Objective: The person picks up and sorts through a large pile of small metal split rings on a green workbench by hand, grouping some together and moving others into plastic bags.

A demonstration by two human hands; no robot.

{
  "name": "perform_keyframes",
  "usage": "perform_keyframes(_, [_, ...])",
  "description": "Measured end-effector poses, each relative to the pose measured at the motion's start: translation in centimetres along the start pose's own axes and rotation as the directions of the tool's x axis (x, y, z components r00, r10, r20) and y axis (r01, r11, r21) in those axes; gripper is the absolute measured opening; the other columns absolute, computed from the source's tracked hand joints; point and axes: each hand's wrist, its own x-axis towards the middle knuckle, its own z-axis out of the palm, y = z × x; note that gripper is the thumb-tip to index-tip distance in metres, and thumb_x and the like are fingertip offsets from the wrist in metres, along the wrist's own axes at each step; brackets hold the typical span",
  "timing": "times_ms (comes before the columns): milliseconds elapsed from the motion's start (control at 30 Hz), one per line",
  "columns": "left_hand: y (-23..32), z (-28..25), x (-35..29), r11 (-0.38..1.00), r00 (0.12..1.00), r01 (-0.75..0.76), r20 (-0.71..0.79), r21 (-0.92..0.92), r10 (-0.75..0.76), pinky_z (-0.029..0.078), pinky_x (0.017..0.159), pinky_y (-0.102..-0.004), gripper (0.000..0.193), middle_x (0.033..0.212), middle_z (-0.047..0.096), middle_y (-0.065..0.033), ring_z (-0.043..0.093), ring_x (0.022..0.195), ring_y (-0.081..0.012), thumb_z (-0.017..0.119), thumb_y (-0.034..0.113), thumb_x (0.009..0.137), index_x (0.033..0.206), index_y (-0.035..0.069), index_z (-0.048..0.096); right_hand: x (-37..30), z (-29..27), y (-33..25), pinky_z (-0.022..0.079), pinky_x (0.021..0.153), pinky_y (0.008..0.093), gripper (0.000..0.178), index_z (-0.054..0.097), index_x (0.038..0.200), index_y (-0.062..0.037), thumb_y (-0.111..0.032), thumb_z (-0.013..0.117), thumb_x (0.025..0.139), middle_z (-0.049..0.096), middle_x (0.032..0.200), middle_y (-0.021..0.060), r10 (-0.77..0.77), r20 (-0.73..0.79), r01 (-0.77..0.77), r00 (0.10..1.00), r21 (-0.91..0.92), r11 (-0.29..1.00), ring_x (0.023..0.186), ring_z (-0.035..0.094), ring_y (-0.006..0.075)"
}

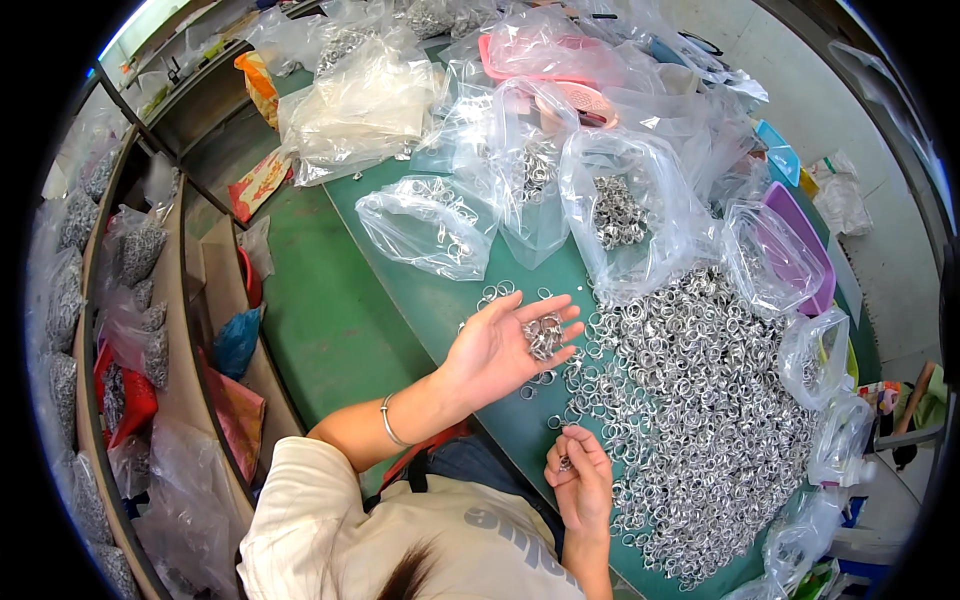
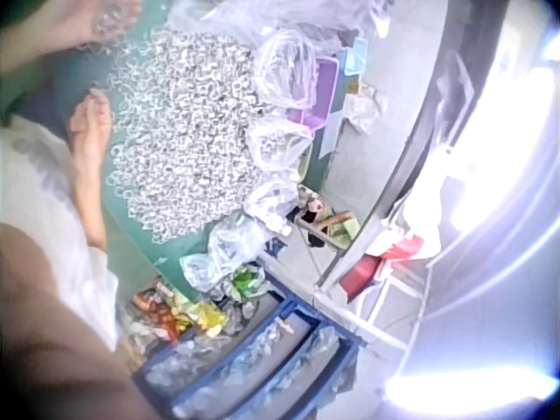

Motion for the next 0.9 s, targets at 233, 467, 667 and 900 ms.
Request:
perform_keyframes(233, [-1.1,0.5,-0.7,0.997,0.999,0.048,0.012,0.064,-0.049,0.036,0.101,-0.0434,0.051,0.132,0.044,-0.0185,0.042,0.123,-0.0304,0.035,0.032,0.096,0.13,-0.005,0.039,1.1,2.0,-0.9,0.031,0.052,0.0167,0.02,0.056,0.103,-0.0001,0.003,0.06,0.083,0.046,0.074,-0.0048,-0.36,0.039,0.325,0.932,-0.532,0.782,0.064,0.04,0.0014])
perform_keyframes(467, [-2.5,0.7,-0.7,0.997,0.994,0.077,0.081,0.028,-0.079,0.032,0.104,-0.0445,0.052,0.134,0.041,-0.0193,0.039,0.126,-0.0319,0.036,0.032,0.096,0.132,-0.005,0.037,3.0,4.5,-1.8,0.027,0.045,0.0192,0.02,0.058,0.092,-0.0029,0.005,0.066,0.075,0.043,0.065,-0.0024,-0.675,0.299,0.538,0.674,-0.825,0.172,0.052,0.037,0.0038])
perform_keyframes(667, [-3.2,0.5,-0.3,0.997,0.993,0.038,0.11,-0.06,-0.031,0.027,0.107,-0.0461,0.052,0.134,0.04,-0.0207,0.036,0.127,-0.0349,0.038,0.03,0.095,0.133,-0.005,0.034,3.6,4.0,-1.9,0.027,0.043,0.0206,0.013,0.058,0.086,-0.0021,0.004,0.064,0.077,0.047,0.065,-0.0007,-0.719,0.503,0.51,0.479,-0.827,-0.238,0.052,0.041,0.0038])
perform_keyframes(900, [-3.6,0.3,-0.3,0.993,0.995,0.022,0.099,-0.113,-0.01,0.028,0.106,-0.0462,0.05,0.135,0.04,-0.0197,0.035,0.128,-0.034,0.039,0.029,0.094,0.133,-0.002,0.035,3.2,3.8,-1.4,0.033,0.047,0.0193,0.006,0.057,0.088,-0.0009,0.002,0.058,0.083,0.05,0.069,-0.0003,-0.639,0.116,0.482,0.761,-0.759,0.437,0.057,0.044,0.0036])
